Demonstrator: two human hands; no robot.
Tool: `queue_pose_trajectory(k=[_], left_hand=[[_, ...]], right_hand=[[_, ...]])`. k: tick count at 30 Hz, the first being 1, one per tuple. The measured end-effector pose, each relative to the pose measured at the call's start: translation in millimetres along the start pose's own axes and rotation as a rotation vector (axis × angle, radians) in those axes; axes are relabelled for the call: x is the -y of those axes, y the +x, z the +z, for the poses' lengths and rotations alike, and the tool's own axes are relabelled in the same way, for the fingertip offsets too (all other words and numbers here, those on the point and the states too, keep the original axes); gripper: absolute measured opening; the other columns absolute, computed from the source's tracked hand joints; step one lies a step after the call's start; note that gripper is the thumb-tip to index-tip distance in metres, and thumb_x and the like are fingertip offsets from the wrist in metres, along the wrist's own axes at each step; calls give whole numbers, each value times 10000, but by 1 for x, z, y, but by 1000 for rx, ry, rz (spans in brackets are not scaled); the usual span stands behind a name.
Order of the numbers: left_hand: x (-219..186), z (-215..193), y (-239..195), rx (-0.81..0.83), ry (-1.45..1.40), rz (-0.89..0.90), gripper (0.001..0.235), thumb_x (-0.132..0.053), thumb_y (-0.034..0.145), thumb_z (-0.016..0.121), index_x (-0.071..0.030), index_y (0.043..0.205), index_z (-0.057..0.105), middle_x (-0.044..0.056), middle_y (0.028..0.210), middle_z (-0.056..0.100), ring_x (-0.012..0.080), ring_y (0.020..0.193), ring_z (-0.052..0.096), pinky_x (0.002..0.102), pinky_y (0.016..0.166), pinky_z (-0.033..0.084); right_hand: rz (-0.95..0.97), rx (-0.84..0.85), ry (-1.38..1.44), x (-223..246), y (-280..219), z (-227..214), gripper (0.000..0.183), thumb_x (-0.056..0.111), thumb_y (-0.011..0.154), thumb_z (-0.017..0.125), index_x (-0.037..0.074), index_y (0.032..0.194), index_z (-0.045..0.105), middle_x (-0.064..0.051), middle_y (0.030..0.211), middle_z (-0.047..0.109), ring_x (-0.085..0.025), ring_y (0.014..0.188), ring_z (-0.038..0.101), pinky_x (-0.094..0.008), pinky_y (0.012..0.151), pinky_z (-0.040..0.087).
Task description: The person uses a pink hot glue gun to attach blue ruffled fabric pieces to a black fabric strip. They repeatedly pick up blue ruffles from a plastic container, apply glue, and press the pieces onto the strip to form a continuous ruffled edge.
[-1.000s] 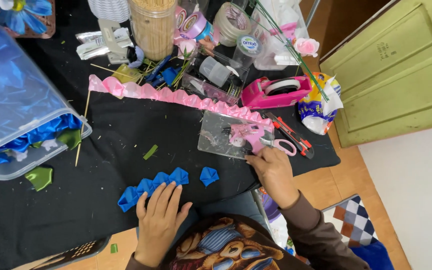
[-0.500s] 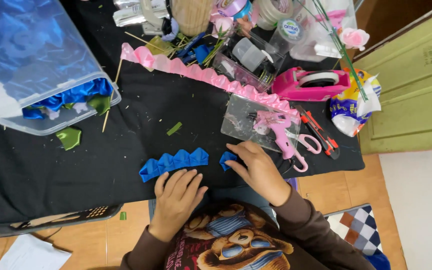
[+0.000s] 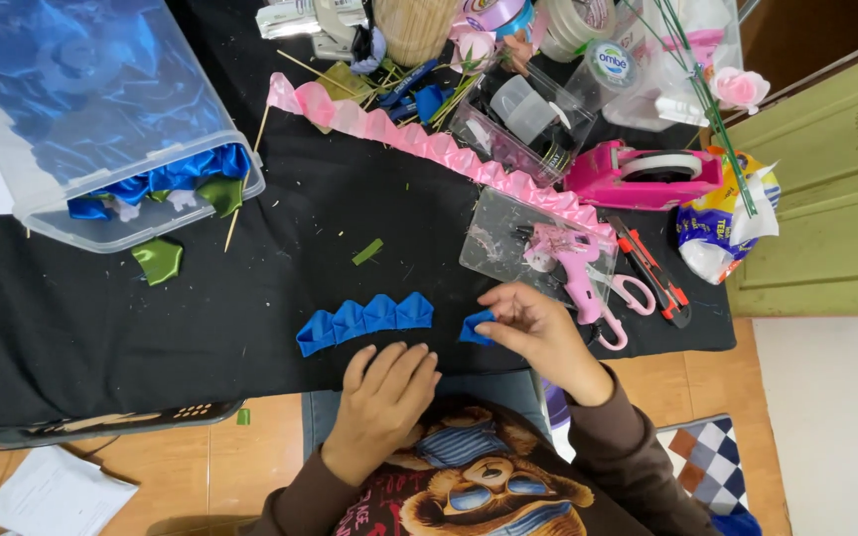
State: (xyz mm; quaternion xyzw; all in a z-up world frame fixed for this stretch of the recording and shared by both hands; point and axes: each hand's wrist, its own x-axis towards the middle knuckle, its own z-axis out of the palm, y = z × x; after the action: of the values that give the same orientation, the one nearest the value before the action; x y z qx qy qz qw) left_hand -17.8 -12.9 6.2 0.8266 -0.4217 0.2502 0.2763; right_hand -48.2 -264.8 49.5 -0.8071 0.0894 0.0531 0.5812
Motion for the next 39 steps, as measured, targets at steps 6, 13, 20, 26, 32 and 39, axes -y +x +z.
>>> queue_pose_trajectory(k=[6, 13, 20, 26, 32, 39], left_hand=[[9, 9, -1, 68, 94, -82, 300, -274, 1003, 701, -116, 1258, 702, 49, 1320, 663, 245, 1237, 609, 473, 1100, 425], [13, 13, -3, 57, 73, -78, 267, -277, 1003, 686, -107, 1207, 713, 52, 1265, 686, 250, 1207, 618, 474, 1078, 434], [13, 10, 1, 84, 77, -79, 271, -273, 991, 689, -153, 1234, 689, 57, 1263, 677, 259, 1195, 613, 481, 1073, 430], [11, 7, 3, 138, 109, -84, 341, -257, 978, 680, -202, 1312, 644, 61, 1264, 649, 267, 1186, 599, 509, 1061, 430], [7, 4, 7, 218, 190, -89, 407, -279, 968, 650, -234, 1371, 612, 55, 1264, 611, 259, 1197, 576, 516, 1093, 387], [4, 2, 10, 290, 269, -86, 438, -339, 966, 624, -250, 1394, 604, 44, 1294, 595, 250, 1220, 557, 537, 1114, 361]], right_hand=[[-10, -22, 109, 4, 19, 19, 239, 62, 911, 770, 80, 1132, 682, 19, 753, 610, -81, 633, 614, -204, 591, 554], [87, 116, -110, 14, 37, 13, 265, 170, 903, 778, 107, 1122, 644, -46, 867, 779, -148, 803, 754, -289, 735, 583], [58, 215, -192, 19, 49, 11, 273, 224, 914, 766, 130, 1129, 627, -32, 876, 781, -132, 778, 731, -284, 708, 571], [53, 260, -170, 23, 53, 11, 291, 235, 920, 753, 110, 1144, 616, -47, 872, 778, -139, 783, 741, -279, 709, 582], [52, 268, -208, 24, 56, 12, 265, 181, 924, 760, 103, 1134, 617, -38, 829, 746, -127, 730, 715, -262, 663, 572], [27, 263, -279, 22, 58, 13, 263, 160, 913, 784, 110, 1120, 629, -18, 785, 709, -106, 675, 670, -257, 626, 529]])
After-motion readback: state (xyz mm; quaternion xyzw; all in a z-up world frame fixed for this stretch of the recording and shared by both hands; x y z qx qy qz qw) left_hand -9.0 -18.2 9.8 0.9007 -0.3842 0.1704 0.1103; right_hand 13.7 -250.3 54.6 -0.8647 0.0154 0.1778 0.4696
